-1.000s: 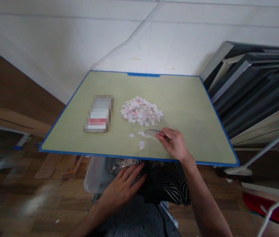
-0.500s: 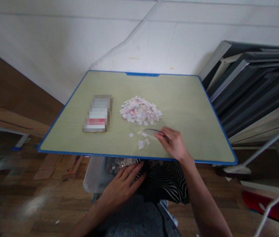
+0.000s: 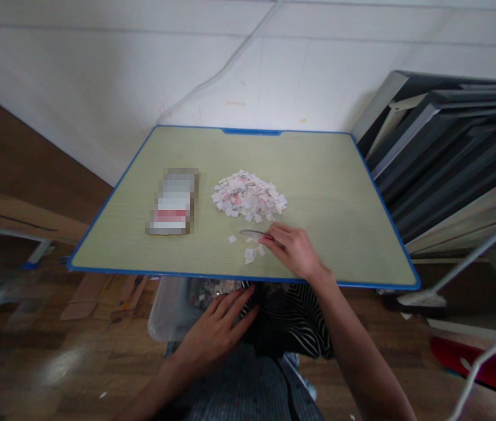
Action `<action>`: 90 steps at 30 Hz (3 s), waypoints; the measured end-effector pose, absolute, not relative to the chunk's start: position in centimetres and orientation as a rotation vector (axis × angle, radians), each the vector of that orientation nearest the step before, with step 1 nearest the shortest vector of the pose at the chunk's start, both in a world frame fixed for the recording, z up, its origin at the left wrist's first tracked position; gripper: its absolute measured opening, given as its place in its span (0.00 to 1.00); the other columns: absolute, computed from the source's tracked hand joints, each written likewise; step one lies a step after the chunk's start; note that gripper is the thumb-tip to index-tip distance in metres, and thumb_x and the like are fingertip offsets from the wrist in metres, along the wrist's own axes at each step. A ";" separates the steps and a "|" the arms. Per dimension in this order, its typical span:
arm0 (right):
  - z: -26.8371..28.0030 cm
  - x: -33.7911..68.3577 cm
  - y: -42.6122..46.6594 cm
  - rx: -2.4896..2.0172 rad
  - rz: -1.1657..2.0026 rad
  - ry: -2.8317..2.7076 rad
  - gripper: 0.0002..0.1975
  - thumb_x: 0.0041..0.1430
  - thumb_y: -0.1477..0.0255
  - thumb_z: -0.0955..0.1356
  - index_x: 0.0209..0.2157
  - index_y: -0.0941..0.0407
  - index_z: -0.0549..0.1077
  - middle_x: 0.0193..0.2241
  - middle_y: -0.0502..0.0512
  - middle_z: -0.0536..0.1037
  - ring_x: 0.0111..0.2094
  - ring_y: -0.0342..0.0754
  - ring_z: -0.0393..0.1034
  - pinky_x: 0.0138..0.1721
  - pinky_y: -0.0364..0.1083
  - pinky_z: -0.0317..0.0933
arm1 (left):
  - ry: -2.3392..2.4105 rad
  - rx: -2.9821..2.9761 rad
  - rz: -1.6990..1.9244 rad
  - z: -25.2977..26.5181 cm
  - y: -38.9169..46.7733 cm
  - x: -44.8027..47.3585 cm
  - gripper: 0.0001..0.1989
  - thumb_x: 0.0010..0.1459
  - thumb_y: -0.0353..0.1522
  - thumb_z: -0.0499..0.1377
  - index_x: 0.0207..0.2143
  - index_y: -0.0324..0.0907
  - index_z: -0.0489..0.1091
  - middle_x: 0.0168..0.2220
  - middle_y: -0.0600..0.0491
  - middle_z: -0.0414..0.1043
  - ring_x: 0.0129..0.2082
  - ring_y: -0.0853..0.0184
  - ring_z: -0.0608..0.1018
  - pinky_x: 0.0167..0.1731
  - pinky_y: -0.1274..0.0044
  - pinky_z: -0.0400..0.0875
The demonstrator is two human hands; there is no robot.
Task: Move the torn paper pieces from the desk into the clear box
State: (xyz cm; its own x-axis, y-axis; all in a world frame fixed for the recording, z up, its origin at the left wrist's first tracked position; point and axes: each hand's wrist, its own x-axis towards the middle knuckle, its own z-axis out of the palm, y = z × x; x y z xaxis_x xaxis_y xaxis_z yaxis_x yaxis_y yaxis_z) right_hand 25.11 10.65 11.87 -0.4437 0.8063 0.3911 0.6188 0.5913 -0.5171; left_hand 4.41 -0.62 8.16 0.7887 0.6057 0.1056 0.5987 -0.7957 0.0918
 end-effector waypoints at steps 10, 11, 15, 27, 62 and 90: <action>12.3 25.7 10.2 -1.117 0.351 -2.160 0.14 0.55 0.74 0.63 0.17 0.57 0.58 0.15 0.45 0.55 0.16 0.38 0.50 0.18 0.40 0.45 | 0.985 2.985 0.306 8.0 -0.7 4.4 0.16 0.61 0.32 0.45 0.50 0.40 0.59 0.57 0.43 0.51 0.54 0.59 0.57 0.48 0.70 0.54; 12.3 26.0 10.1 -1.128 0.345 -2.127 0.14 0.55 0.74 0.63 0.17 0.56 0.57 0.14 0.45 0.54 0.16 0.37 0.49 0.18 0.40 0.45 | 0.979 3.004 0.327 8.1 -0.9 4.4 0.15 0.61 0.31 0.45 0.50 0.40 0.60 0.57 0.43 0.51 0.54 0.60 0.58 0.48 0.71 0.55; 12.3 26.6 9.7 -1.115 0.403 -2.123 0.11 0.55 0.74 0.63 0.19 0.57 0.60 0.16 0.46 0.59 0.17 0.38 0.52 0.18 0.39 0.48 | 1.005 3.004 0.336 8.5 -1.9 4.1 0.17 0.62 0.30 0.41 0.51 0.40 0.60 0.56 0.44 0.53 0.48 0.63 0.64 0.43 0.73 0.59; 12.1 27.7 9.7 -1.130 0.468 -2.101 0.10 0.55 0.74 0.63 0.21 0.57 0.63 0.18 0.49 0.63 0.20 0.39 0.59 0.22 0.39 0.54 | 0.947 2.901 0.057 7.7 -2.2 4.2 0.24 0.59 0.27 0.45 0.58 0.40 0.47 0.61 0.47 0.39 0.38 0.66 0.68 0.34 0.75 0.66; 11.8 28.1 10.1 -1.148 0.599 -2.122 0.07 0.57 0.72 0.62 0.25 0.57 0.65 0.24 0.52 0.65 0.26 0.42 0.61 0.27 0.42 0.56 | 0.971 2.858 0.077 7.9 -1.9 4.4 0.20 0.59 0.27 0.44 0.55 0.40 0.54 0.60 0.48 0.47 0.38 0.65 0.69 0.32 0.74 0.70; 12.3 30.5 5.9 -1.218 0.736 -2.132 0.08 0.56 0.72 0.63 0.24 0.57 0.67 0.24 0.52 0.68 0.25 0.42 0.62 0.26 0.41 0.56 | 1.037 2.852 0.029 7.7 -2.2 4.6 0.22 0.58 0.26 0.46 0.56 0.43 0.52 0.61 0.52 0.43 0.41 0.66 0.68 0.35 0.74 0.68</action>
State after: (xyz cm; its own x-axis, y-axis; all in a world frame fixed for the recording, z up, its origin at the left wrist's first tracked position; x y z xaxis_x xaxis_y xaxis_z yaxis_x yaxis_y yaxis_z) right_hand 30.45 5.93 12.33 -0.4227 0.8831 0.2037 0.5692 0.4336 -0.6986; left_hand 4.58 -2.24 7.70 0.7669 0.6415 -0.0183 0.6395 -0.7614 0.1069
